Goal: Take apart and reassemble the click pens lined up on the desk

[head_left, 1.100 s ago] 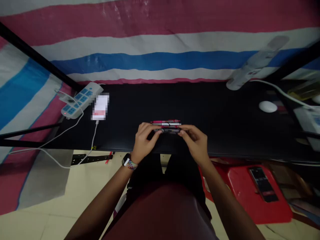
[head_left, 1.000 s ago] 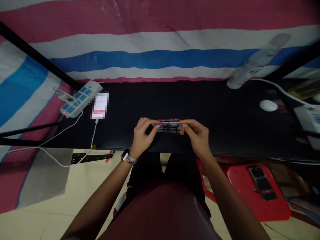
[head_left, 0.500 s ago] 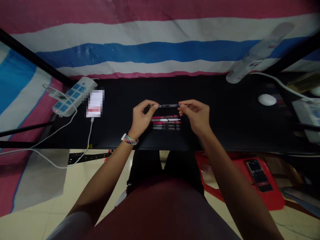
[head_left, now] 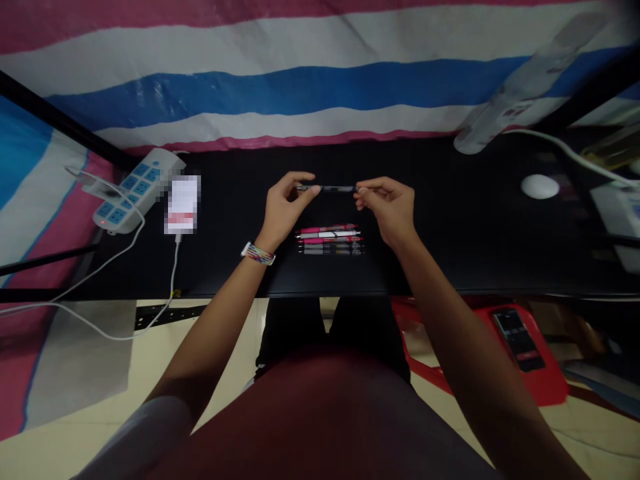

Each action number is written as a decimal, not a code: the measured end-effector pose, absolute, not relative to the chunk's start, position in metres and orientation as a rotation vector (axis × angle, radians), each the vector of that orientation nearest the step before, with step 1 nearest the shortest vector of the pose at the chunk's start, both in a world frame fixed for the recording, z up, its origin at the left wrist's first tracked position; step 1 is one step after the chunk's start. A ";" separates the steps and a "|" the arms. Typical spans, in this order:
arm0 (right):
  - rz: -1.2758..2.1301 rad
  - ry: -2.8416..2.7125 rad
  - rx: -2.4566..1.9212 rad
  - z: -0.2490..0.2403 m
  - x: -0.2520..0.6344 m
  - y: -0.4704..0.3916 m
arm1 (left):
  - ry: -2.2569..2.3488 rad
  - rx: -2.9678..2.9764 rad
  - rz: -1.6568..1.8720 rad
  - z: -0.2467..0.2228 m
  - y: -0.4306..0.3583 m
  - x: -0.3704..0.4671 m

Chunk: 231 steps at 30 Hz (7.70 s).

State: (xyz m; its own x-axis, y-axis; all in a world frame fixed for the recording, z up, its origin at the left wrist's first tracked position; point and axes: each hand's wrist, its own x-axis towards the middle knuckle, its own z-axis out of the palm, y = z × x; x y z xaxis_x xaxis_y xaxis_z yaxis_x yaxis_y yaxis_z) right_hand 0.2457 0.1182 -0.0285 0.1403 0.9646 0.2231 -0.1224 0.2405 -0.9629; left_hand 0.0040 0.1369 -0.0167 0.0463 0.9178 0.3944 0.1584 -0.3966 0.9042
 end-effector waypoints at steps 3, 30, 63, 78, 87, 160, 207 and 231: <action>1.046 -1.107 -0.993 -0.034 0.251 0.129 | 1.086 1.746 1.363 -0.018 0.146 -0.004; 1.077 -1.165 -1.072 -0.047 0.245 0.160 | 1.069 1.637 1.326 -0.043 0.177 -0.018; 1.017 -1.005 -1.057 -0.049 0.258 0.164 | 1.090 1.424 1.472 -0.052 0.178 -0.031; 1.262 -1.066 -0.963 -0.031 0.243 0.146 | 1.099 1.573 1.292 -0.039 0.164 -0.025; 1.292 -1.022 -0.974 -0.032 0.243 0.147 | 1.009 1.588 1.308 -0.039 0.162 -0.024; 1.441 -1.057 -0.795 -0.024 0.244 0.155 | 0.975 1.620 1.400 -0.032 0.177 -0.009; 1.369 -1.008 -0.729 -0.034 0.240 0.161 | 0.907 1.377 1.428 -0.030 0.172 -0.003; 1.492 -0.732 -0.745 -0.023 0.235 0.151 | 0.870 1.228 1.420 -0.019 0.162 0.003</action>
